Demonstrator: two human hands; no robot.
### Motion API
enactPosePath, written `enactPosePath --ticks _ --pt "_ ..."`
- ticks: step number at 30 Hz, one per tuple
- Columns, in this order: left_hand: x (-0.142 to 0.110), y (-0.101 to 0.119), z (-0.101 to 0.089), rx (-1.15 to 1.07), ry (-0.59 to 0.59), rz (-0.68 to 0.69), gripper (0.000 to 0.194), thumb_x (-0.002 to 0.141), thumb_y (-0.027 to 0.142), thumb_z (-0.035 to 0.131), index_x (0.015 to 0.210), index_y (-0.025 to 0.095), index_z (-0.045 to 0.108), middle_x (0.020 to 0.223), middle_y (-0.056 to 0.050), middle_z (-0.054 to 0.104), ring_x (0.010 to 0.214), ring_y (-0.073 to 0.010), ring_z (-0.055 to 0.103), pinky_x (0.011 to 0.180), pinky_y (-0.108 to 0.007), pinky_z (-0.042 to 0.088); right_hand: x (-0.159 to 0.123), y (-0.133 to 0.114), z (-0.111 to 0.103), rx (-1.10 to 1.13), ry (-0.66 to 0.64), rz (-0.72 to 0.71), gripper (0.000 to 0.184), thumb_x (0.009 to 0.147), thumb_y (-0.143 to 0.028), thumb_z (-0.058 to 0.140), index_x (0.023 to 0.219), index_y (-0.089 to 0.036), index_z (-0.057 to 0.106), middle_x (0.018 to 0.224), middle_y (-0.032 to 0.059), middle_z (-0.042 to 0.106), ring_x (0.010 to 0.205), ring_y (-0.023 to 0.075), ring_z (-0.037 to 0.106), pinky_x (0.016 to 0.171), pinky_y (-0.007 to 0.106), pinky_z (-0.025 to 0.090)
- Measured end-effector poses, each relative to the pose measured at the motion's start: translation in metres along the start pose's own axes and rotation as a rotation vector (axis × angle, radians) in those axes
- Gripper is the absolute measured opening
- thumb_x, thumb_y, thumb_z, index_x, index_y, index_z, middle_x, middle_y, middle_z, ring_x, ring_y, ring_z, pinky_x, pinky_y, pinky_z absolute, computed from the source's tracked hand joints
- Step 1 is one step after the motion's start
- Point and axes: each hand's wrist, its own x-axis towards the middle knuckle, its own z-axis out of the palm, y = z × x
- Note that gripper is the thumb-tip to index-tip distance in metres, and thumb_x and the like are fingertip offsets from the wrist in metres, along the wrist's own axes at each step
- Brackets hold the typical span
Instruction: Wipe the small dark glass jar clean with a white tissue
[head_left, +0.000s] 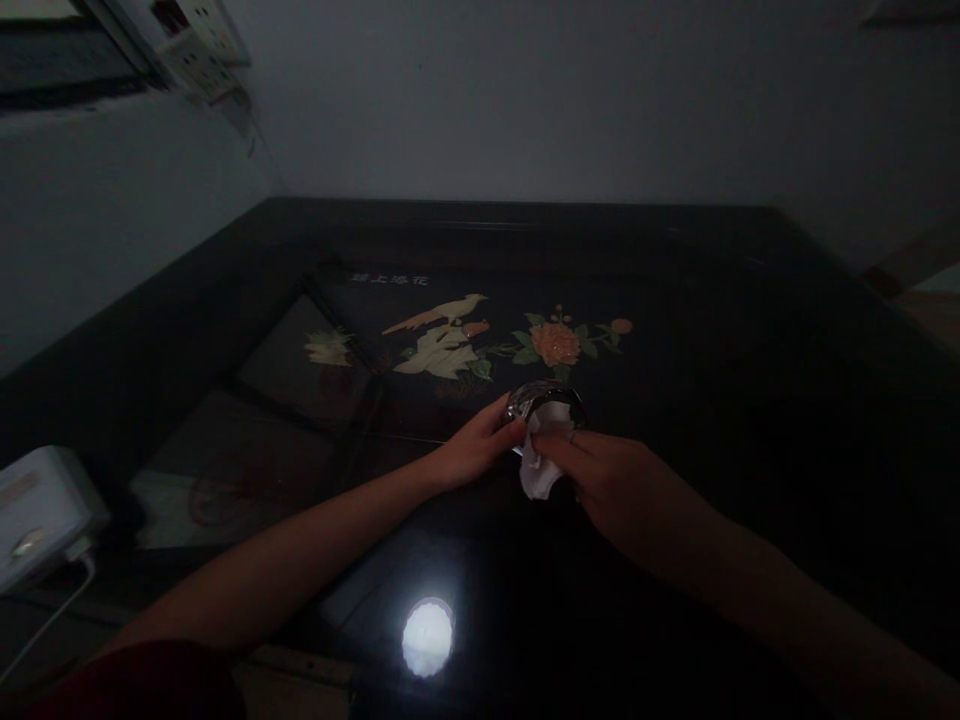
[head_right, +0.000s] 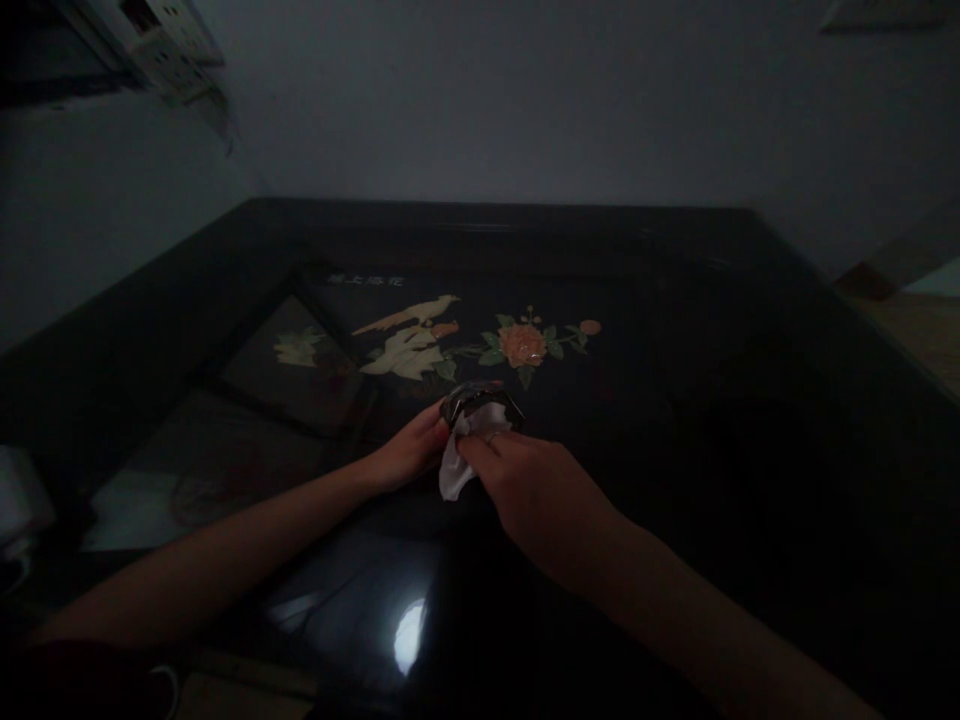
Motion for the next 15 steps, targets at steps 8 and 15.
enactPosePath --ticks 8,15 --pt "0.0008 -0.0038 -0.0019 0.015 -0.028 0.017 0.081 0.070 0.064 0.066 0.133 0.015 0.049 0.128 -0.014 0.057 0.123 -0.0308 0.048 0.107 -0.041 0.033 -0.0010 0.0013 -0.0013 -0.210 0.008 -0.125 0.027 0.082 0.000 0.050 0.099 -0.012 0.067 0.090 0.0104 0.073 0.079 0.0223 0.069 0.071 0.034 0.056" --pt "0.0037 -0.0077 -0.0012 -0.026 0.009 0.049 0.070 0.073 0.059 0.067 0.127 0.016 0.054 0.126 -0.012 0.058 0.124 -0.0293 0.047 0.108 -0.042 0.031 0.0003 -0.0054 0.0072 -0.431 0.125 -0.105 0.024 0.082 -0.001 0.052 0.098 -0.007 0.069 0.092 0.0151 0.073 0.082 0.0248 0.069 0.076 0.035 0.056"
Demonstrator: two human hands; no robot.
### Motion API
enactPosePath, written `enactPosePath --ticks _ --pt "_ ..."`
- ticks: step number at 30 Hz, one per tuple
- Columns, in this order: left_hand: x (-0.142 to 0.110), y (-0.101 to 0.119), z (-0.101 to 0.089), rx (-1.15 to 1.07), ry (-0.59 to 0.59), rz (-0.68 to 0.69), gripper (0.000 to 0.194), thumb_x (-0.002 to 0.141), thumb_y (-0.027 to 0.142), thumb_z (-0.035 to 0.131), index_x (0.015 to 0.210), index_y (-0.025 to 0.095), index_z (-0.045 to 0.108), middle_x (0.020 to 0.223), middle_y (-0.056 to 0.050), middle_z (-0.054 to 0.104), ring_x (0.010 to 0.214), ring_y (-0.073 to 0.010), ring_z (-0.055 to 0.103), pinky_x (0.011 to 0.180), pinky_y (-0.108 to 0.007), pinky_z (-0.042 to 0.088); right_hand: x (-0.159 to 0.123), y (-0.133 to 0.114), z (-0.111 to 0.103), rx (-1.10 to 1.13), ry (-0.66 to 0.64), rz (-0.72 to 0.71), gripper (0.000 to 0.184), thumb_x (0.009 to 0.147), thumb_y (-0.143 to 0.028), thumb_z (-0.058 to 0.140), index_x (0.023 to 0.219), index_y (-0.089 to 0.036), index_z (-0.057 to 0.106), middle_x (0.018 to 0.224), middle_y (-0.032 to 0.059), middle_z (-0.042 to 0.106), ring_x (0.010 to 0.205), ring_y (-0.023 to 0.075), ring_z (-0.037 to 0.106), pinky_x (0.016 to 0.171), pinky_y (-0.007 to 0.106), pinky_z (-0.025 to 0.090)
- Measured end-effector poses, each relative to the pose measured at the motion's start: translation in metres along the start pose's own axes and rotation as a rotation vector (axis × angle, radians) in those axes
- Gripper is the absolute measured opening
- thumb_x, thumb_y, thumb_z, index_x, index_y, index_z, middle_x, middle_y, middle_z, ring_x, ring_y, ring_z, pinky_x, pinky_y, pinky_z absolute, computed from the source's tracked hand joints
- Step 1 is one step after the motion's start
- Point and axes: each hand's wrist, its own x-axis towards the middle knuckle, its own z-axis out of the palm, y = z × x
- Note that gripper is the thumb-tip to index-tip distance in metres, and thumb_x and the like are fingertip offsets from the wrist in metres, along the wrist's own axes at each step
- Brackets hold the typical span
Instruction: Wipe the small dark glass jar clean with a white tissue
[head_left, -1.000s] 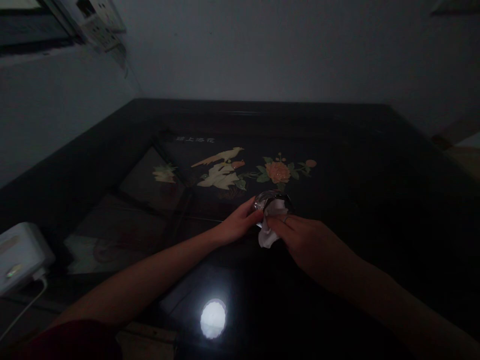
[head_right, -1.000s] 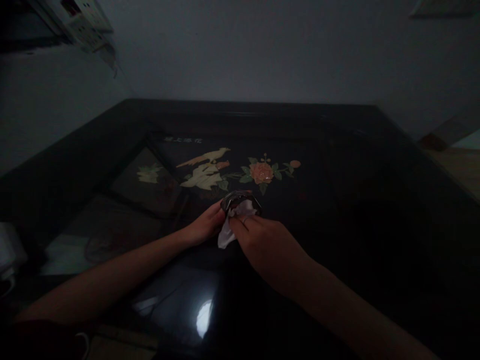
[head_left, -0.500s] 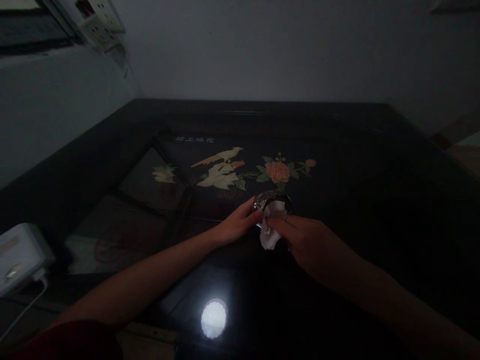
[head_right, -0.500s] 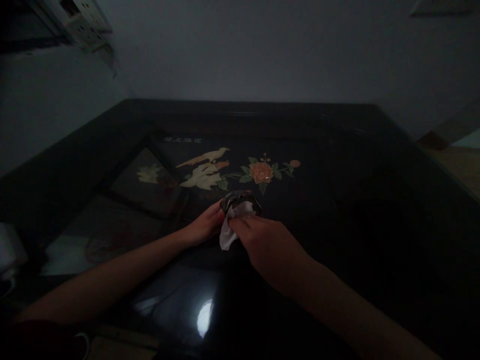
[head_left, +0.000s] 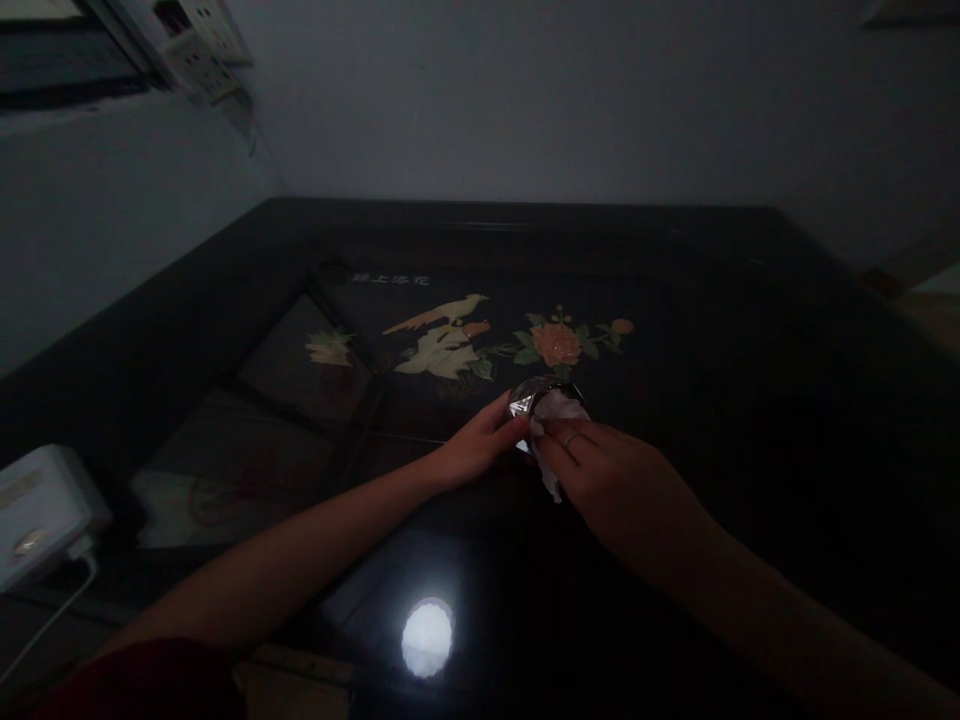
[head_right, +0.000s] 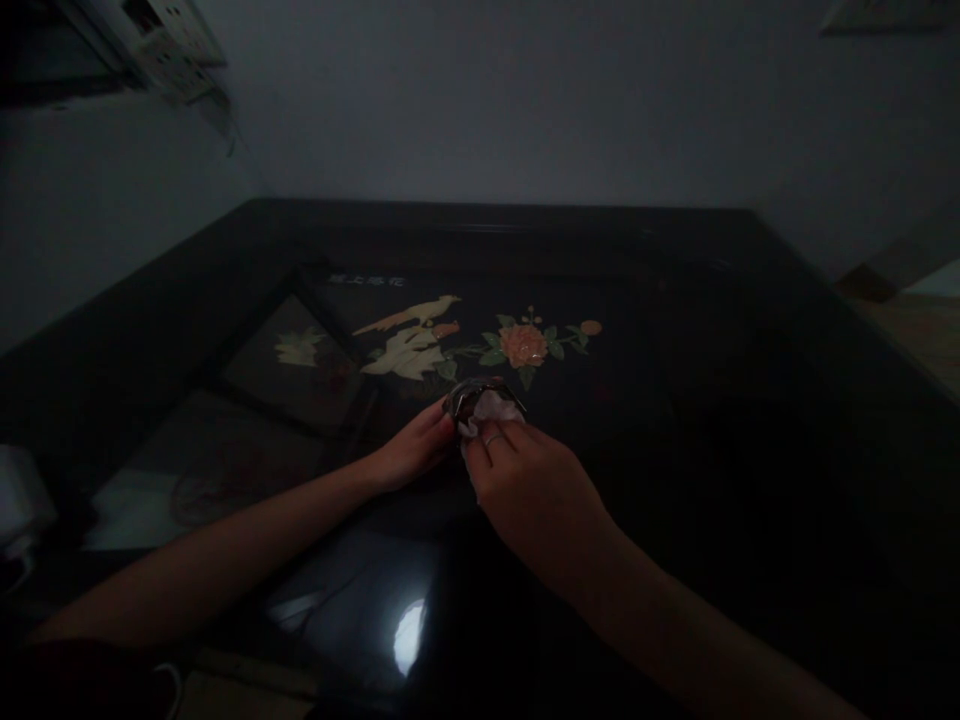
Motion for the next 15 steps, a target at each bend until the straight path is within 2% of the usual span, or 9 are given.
enactPosePath --ticks 6,15 --pt "0.001 -0.001 -0.002 0.035 -0.010 0.003 0.066 0.074 0.057 0.067 0.126 0.018 0.054 0.125 -0.010 0.059 0.120 -0.0278 0.051 0.108 -0.041 0.032 0.000 -0.005 0.008 -0.112 0.147 0.039 0.029 0.081 0.001 0.048 0.101 -0.002 0.068 0.097 0.0191 0.073 0.086 0.0264 0.070 0.078 0.036 0.059" --pt "0.002 -0.002 0.000 -0.032 0.048 0.007 0.061 0.073 0.054 0.070 0.122 0.021 0.058 0.127 -0.008 0.059 0.125 -0.0265 0.047 0.108 -0.037 0.032 -0.002 -0.011 0.017 -0.111 0.136 0.084 0.036 0.084 -0.002 0.045 0.115 0.004 0.062 0.120 0.0273 0.064 0.111 0.0338 0.063 0.094 0.042 0.054"
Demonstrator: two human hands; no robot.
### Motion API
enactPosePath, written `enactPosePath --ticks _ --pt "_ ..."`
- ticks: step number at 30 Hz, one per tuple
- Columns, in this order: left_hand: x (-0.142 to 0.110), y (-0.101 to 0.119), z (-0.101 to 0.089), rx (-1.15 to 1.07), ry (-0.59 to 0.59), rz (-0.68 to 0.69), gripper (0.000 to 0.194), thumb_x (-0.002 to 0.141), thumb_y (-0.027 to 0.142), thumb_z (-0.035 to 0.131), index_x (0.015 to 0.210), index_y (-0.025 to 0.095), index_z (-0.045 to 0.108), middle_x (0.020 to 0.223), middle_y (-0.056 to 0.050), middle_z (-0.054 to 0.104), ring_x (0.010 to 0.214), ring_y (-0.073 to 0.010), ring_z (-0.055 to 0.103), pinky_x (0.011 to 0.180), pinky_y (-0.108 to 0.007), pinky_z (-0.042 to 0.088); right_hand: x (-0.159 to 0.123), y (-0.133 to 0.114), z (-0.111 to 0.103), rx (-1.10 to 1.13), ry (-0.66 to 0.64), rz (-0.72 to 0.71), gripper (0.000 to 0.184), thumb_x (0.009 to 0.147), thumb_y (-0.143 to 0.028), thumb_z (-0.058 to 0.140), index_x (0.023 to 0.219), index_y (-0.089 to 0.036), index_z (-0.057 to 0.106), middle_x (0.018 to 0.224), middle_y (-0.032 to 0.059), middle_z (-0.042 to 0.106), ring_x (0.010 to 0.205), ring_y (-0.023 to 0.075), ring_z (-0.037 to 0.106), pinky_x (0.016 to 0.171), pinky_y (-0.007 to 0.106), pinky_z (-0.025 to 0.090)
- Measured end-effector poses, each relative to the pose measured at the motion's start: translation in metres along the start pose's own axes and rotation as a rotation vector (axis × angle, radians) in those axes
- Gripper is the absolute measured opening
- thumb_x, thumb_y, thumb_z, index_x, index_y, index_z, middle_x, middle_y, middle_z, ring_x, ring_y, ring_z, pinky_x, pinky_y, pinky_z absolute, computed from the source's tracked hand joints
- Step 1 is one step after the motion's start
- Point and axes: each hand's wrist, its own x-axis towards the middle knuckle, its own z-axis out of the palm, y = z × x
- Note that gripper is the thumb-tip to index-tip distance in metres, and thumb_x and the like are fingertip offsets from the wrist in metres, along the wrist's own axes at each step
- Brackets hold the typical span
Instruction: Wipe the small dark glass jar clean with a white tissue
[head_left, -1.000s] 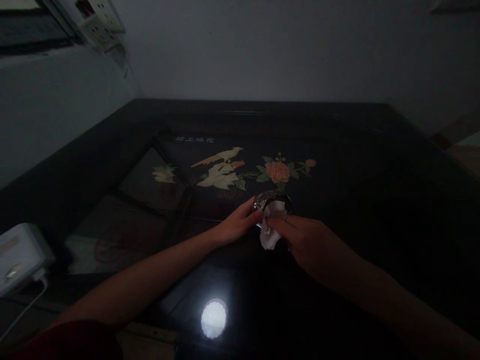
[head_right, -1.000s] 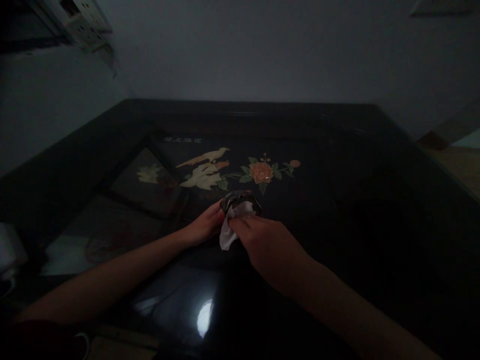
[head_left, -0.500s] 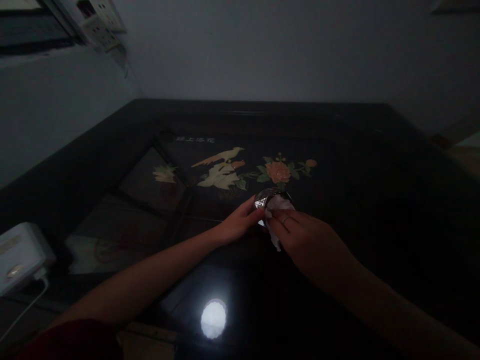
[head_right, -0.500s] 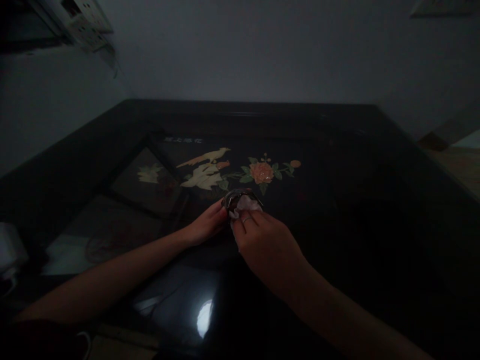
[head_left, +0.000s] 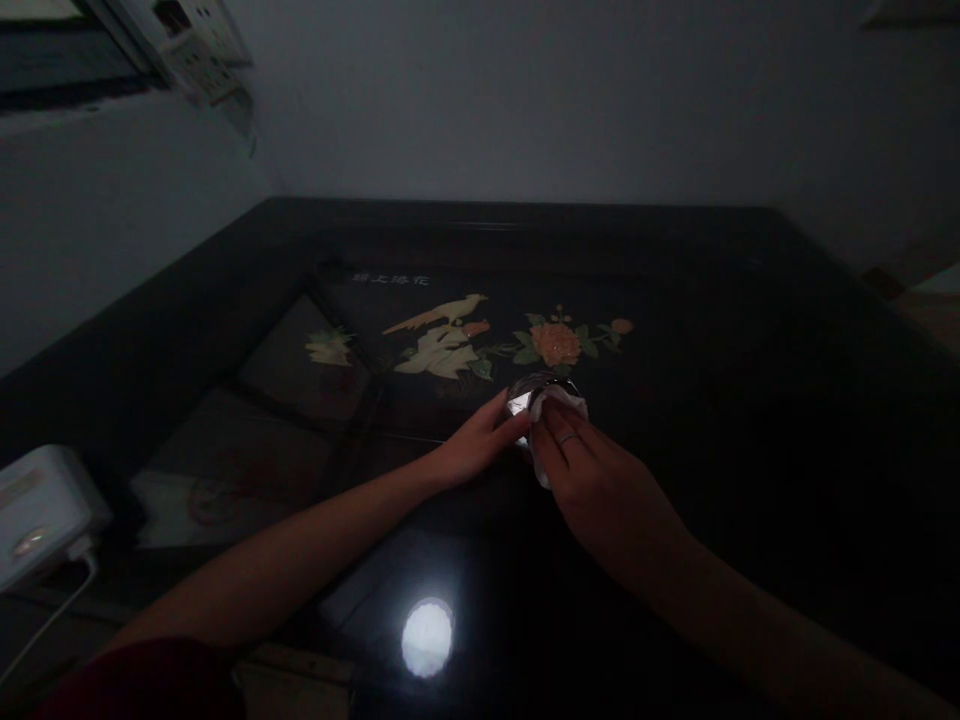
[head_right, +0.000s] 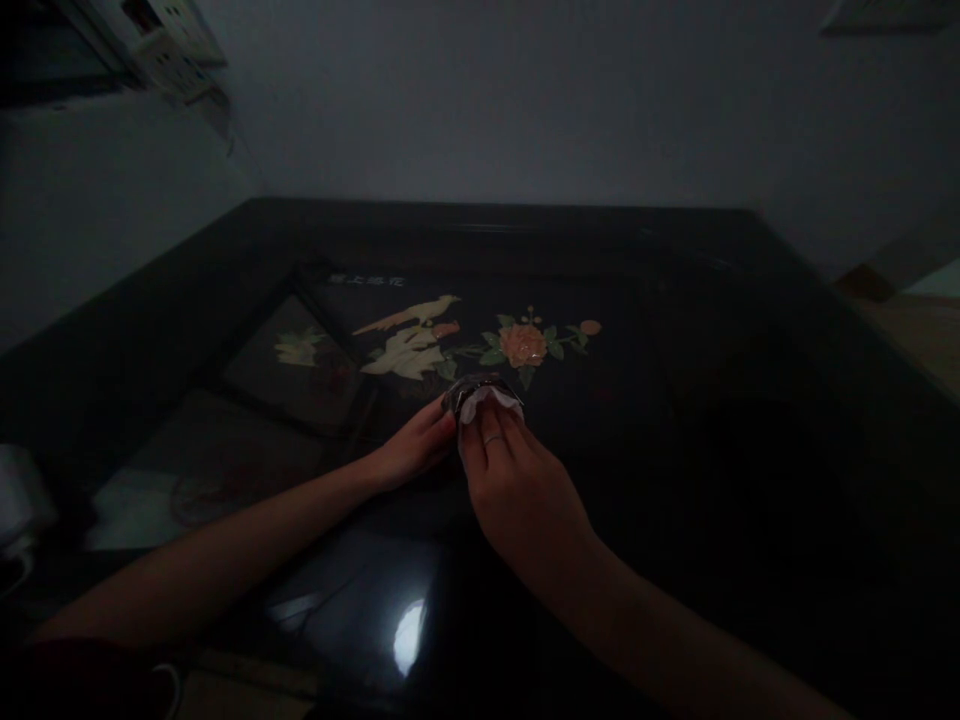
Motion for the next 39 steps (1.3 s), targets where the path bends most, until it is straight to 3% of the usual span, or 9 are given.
enactPosePath --ticks 5,9,13,20,27,32,39 --pt "0.000 0.003 0.003 -0.088 0.004 -0.002 0.059 0.072 0.055 0.071 0.119 0.021 0.060 0.124 -0.008 0.061 0.121 -0.0248 0.050 0.104 -0.034 0.035 0.001 0.002 0.004 0.088 0.001 -0.045 0.039 0.086 -0.001 0.040 0.120 0.006 0.057 0.123 0.0282 0.061 0.116 0.0344 0.059 0.097 0.045 0.052" --pt "0.000 0.004 0.003 -0.202 -0.025 -0.077 0.061 0.072 0.057 0.069 0.119 0.019 0.058 0.115 -0.009 0.064 0.099 -0.0215 0.061 0.084 -0.032 0.047 0.001 0.005 0.004 0.155 -0.008 -0.069 0.041 0.087 -0.002 0.039 0.125 0.007 0.053 0.126 0.0275 0.059 0.121 0.0338 0.056 0.100 0.045 0.050" --pt "0.000 0.004 0.002 -0.267 -0.002 -0.103 0.058 0.071 0.055 0.071 0.114 0.019 0.060 0.110 -0.008 0.065 0.091 -0.0182 0.062 0.073 -0.028 0.048 0.002 0.010 0.001 0.245 -0.033 -0.069 0.038 0.088 -0.005 0.044 0.123 0.004 0.054 0.121 0.0244 0.064 0.117 0.0307 0.059 0.102 0.044 0.048" --pt "0.000 0.009 0.005 -0.307 0.026 -0.110 0.055 0.068 0.055 0.073 0.107 0.018 0.063 0.102 -0.006 0.067 0.089 -0.0173 0.062 0.075 -0.027 0.048 0.005 0.014 0.001 0.307 -0.009 -0.083 0.030 0.085 -0.010 0.055 0.113 0.000 0.059 0.112 0.0215 0.069 0.111 0.0282 0.064 0.104 0.044 0.046" --pt "0.000 0.009 0.005 -0.295 0.015 -0.122 0.056 0.070 0.053 0.073 0.113 0.020 0.061 0.109 -0.006 0.065 0.092 -0.0173 0.061 0.078 -0.027 0.047 0.003 0.013 0.014 0.224 -0.006 -0.080 0.056 0.083 -0.032 0.066 0.124 0.004 0.053 0.126 0.0287 0.059 0.125 0.0353 0.052 0.105 0.049 0.044" --pt "0.000 0.011 0.006 -0.320 0.004 -0.109 0.052 0.071 0.052 0.073 0.111 0.019 0.063 0.105 -0.006 0.066 0.090 -0.0170 0.062 0.077 -0.027 0.048 0.004 0.015 0.009 0.175 -0.016 -0.069 0.043 0.087 -0.027 0.061 0.118 0.003 0.059 0.119 0.0263 0.065 0.116 0.0335 0.060 0.104 0.048 0.045" --pt "-0.001 0.012 0.006 -0.289 0.005 -0.123 0.057 0.073 0.055 0.070 0.115 0.018 0.061 0.115 -0.010 0.064 0.098 -0.0217 0.061 0.078 -0.029 0.048 0.004 0.015 0.004 0.292 -0.052 -0.067 0.029 0.091 -0.017 0.053 0.114 -0.001 0.062 0.115 0.0230 0.068 0.112 0.0285 0.063 0.100 0.045 0.049"
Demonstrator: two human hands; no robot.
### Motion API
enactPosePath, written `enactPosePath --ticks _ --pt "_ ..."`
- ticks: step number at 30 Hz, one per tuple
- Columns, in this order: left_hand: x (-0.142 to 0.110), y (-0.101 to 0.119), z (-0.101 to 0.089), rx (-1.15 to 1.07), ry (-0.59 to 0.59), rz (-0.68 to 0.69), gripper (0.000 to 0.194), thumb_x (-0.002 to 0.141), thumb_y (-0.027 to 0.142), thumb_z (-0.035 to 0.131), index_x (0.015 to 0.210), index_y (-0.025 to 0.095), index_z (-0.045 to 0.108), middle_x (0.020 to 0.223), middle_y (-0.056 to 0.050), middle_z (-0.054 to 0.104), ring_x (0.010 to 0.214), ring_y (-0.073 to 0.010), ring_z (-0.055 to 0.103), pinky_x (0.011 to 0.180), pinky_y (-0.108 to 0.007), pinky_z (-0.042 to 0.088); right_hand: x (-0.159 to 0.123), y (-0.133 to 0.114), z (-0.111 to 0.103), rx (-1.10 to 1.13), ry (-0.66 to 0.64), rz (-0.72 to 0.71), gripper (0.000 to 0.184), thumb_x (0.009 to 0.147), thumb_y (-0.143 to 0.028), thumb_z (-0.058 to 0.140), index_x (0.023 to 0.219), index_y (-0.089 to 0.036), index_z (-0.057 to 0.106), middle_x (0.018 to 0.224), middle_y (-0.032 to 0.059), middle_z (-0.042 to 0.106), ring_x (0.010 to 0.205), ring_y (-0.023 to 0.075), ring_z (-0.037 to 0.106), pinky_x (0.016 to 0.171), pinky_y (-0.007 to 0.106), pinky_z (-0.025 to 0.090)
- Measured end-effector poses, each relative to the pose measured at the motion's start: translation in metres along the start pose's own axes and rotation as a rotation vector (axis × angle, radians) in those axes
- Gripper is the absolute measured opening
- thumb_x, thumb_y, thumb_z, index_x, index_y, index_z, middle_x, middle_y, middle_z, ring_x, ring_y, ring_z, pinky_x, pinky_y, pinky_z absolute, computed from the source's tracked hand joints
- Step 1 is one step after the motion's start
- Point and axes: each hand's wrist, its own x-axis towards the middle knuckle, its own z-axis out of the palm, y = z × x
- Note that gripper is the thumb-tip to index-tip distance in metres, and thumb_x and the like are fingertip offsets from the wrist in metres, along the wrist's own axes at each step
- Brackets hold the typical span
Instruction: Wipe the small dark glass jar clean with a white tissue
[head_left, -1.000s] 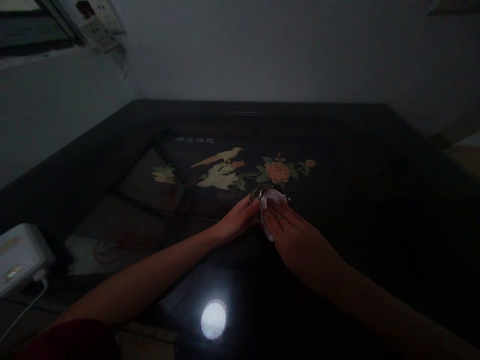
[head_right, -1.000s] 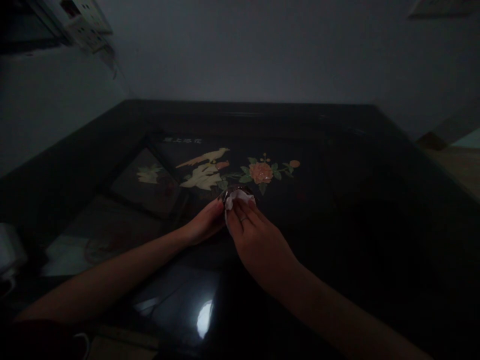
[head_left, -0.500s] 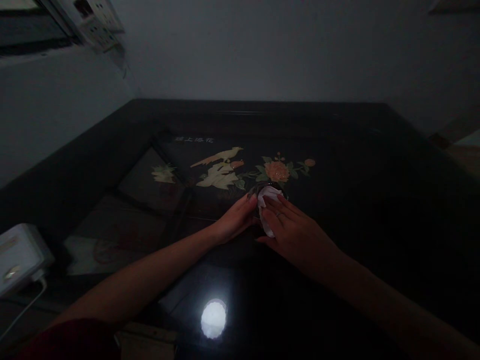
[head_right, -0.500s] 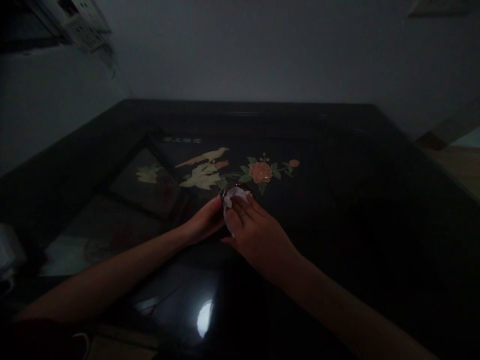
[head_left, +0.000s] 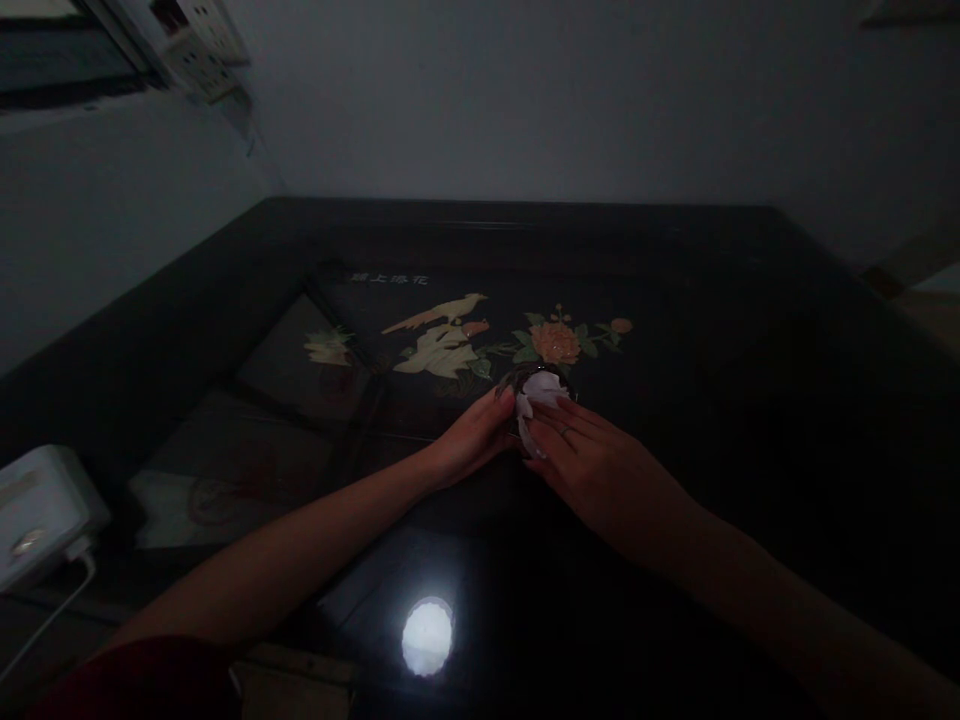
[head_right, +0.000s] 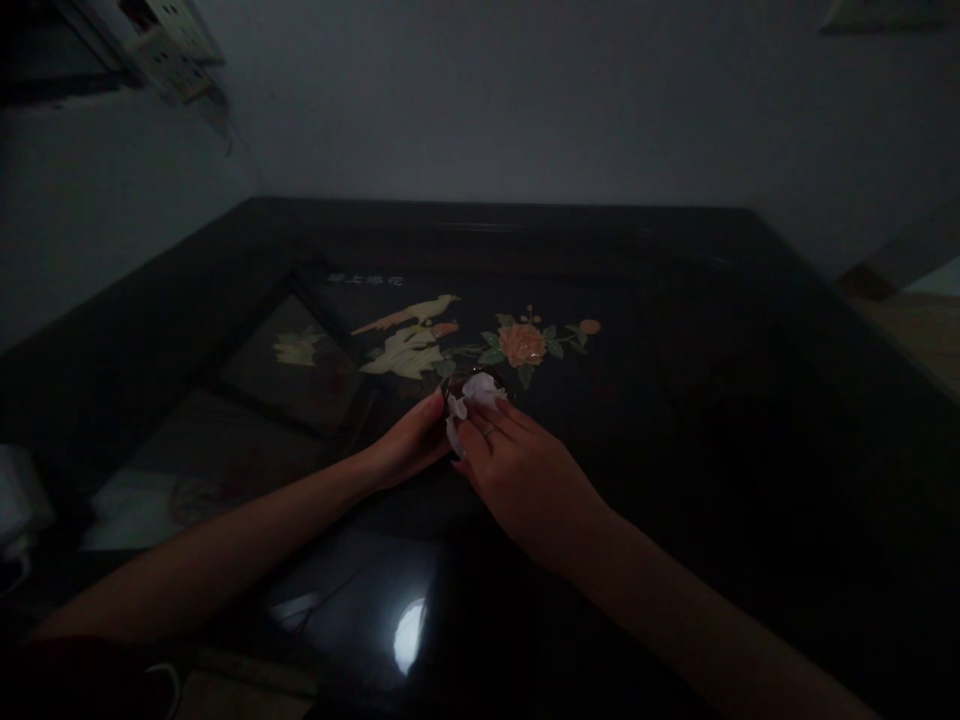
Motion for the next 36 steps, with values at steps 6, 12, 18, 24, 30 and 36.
enactPosePath --ticks 6,12,18,24,30,36 --pt "0.000 -0.002 -0.001 0.008 0.014 -0.002 0.058 0.072 0.054 0.071 0.115 0.017 0.060 0.115 -0.010 0.064 0.100 -0.0215 0.061 0.081 -0.029 0.046 -0.002 0.002 0.004 -0.008 -0.012 -0.039 0.034 0.092 -0.009 0.043 0.121 0.000 0.057 0.122 0.0225 0.064 0.120 0.0275 0.058 0.104 0.045 0.045" --pt "0.000 -0.003 -0.001 0.008 -0.003 -0.013 0.055 0.072 0.054 0.071 0.111 0.017 0.060 0.101 -0.007 0.064 0.079 -0.0149 0.060 0.069 -0.026 0.047 -0.003 0.003 -0.003 -0.071 -0.035 -0.061 0.036 0.087 -0.003 0.043 0.119 0.001 0.059 0.121 0.0230 0.064 0.118 0.0279 0.059 0.103 0.043 0.047" --pt "0.001 -0.002 -0.001 0.023 -0.028 -0.001 0.053 0.069 0.054 0.073 0.104 0.017 0.061 0.088 -0.003 0.064 0.070 -0.0129 0.059 0.065 -0.026 0.047 -0.002 -0.002 -0.011 -0.052 -0.038 -0.037 0.036 0.085 -0.002 0.044 0.117 -0.002 0.061 0.116 0.0212 0.068 0.110 0.0267 0.064 0.099 0.041 0.051" --pt "0.001 -0.002 -0.002 0.019 -0.008 -0.003 0.053 0.069 0.055 0.073 0.104 0.017 0.061 0.091 -0.004 0.065 0.073 -0.0135 0.061 0.067 -0.026 0.048 0.000 -0.003 -0.002 -0.012 0.003 -0.003 0.036 0.085 -0.001 0.042 0.117 -0.001 0.058 0.114 0.0211 0.068 0.110 0.0264 0.064 0.097 0.041 0.052" --pt "0.001 -0.001 0.000 -0.012 0.012 -0.016 0.053 0.067 0.054 0.075 0.104 0.018 0.062 0.098 -0.005 0.064 0.079 -0.0145 0.060 0.068 -0.025 0.048 -0.001 -0.002 0.005 -0.048 0.045 0.019 0.037 0.088 -0.002 0.040 0.121 0.000 0.056 0.122 0.0235 0.064 0.120 0.0277 0.058 0.101 0.044 0.049" --pt "0.001 -0.003 -0.001 -0.020 -0.011 -0.007 0.050 0.070 0.052 0.073 0.105 0.018 0.062 0.094 -0.004 0.064 0.075 -0.0126 0.059 0.069 -0.024 0.047 -0.001 0.000 -0.005 -0.065 0.001 -0.015 0.029 0.087 -0.003 0.045 0.109 -0.003 0.065 0.112 0.0201 0.069 0.111 0.0261 0.064 0.103 0.043 0.047"
